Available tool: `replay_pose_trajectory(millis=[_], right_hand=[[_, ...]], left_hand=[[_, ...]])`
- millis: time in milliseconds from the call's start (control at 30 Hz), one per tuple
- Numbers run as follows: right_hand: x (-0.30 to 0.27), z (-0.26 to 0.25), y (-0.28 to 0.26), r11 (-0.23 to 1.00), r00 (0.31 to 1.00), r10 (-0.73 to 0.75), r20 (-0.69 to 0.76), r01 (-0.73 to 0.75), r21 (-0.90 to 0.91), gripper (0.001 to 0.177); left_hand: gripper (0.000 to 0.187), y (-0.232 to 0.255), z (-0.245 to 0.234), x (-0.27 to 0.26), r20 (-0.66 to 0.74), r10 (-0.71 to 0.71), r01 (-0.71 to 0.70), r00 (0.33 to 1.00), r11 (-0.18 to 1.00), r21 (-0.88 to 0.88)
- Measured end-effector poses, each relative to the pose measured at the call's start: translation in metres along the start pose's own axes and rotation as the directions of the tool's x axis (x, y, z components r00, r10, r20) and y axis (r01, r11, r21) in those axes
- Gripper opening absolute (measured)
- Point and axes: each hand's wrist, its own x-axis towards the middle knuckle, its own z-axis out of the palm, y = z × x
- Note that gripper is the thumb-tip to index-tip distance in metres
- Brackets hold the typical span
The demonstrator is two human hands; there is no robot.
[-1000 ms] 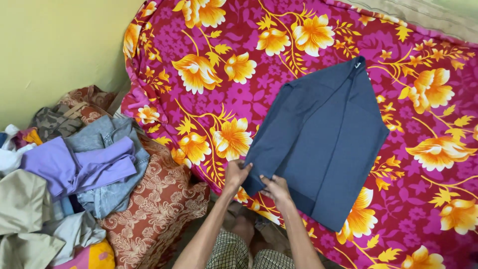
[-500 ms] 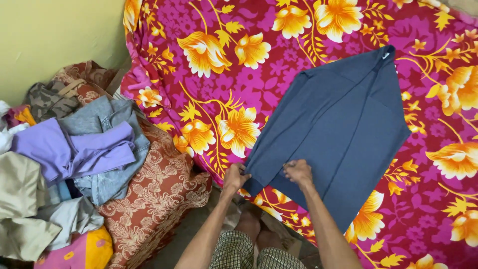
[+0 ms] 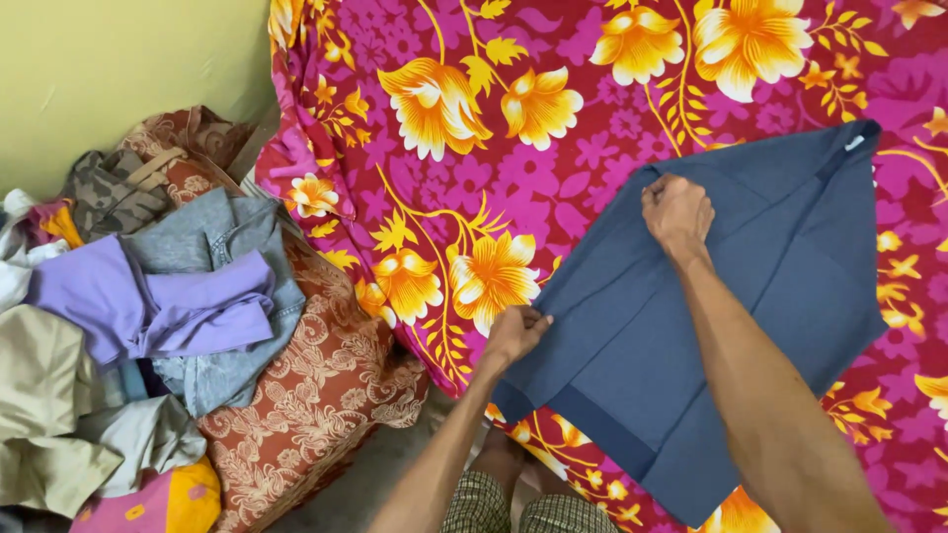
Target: Folding a blue sweatshirt on a bed.
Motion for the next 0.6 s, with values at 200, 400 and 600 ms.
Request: replay_pose_trajectory(millis=[200,400,600], right_hand=[[0.057,0.043,0.023,0.876,0.936,-0.275,-0.222,0.148,-0.459,0.057],[0.110,0.048,0.021,0.851,0.994,0.005,0.111,0.054,-0.522,0.041],[0.147,-0.001,-0.005,0.940,0.964,0.096,0.250,-0.005,-0.340,0.061]], left_hand=[[0.044,0.007,0.014,0.035,0.032,0.066,-0.068,0.997,0.995,0.073],[0.050,-0.042,0.029,0.047,-0.012,0.107,-0.100,0.994,0.962,0.252],[0.043,-0.032,0.005,0.033,0.101,-0.086,0.060,0.991,0.969,0.239]])
